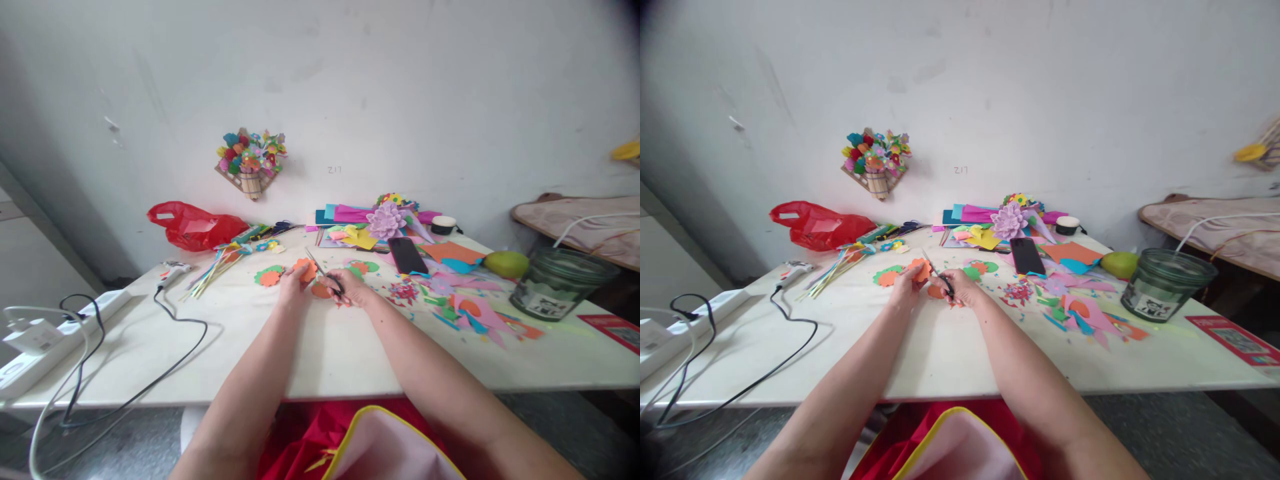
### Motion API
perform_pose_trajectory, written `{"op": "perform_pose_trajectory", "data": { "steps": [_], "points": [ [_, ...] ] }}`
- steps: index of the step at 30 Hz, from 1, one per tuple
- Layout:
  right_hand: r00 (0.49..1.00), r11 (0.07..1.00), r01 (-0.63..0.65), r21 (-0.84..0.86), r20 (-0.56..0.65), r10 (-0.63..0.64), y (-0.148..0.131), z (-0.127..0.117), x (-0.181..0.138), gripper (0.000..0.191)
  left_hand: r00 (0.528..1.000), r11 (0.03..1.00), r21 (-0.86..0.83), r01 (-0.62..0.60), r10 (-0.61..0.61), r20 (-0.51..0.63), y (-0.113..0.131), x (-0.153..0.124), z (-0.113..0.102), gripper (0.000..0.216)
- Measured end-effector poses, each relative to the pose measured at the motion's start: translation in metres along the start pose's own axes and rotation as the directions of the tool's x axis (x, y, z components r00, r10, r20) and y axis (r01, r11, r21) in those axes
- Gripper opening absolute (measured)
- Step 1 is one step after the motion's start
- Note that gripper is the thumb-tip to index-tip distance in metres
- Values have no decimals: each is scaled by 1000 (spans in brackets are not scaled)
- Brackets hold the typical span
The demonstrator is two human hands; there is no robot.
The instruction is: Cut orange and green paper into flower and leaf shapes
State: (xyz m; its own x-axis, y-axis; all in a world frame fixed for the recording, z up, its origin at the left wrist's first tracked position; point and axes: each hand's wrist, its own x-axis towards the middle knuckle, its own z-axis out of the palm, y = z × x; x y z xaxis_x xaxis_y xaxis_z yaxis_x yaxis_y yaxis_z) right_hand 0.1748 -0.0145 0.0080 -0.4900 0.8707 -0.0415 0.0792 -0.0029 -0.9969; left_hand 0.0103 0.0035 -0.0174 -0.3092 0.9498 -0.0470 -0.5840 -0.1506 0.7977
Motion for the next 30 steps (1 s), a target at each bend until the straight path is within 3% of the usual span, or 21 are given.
{"op": "perform_pose_trajectory", "data": {
  "steps": [9,19,30],
  "points": [
    [1000,999,7,-48,-4,-7,7,-3,6,33,1000,1000,14,13,-13,-28,4,-6,6,11],
    [998,999,-35,-10,-45,35,-7,4,-3,32,993,993,-8,118,-117,27,8,-5,3,18],
    [996,997,-74,25,-55,76,-9,6,-3,31,999,1000,-26,4,-5,-41,4,-3,3,18]
  ]
}}
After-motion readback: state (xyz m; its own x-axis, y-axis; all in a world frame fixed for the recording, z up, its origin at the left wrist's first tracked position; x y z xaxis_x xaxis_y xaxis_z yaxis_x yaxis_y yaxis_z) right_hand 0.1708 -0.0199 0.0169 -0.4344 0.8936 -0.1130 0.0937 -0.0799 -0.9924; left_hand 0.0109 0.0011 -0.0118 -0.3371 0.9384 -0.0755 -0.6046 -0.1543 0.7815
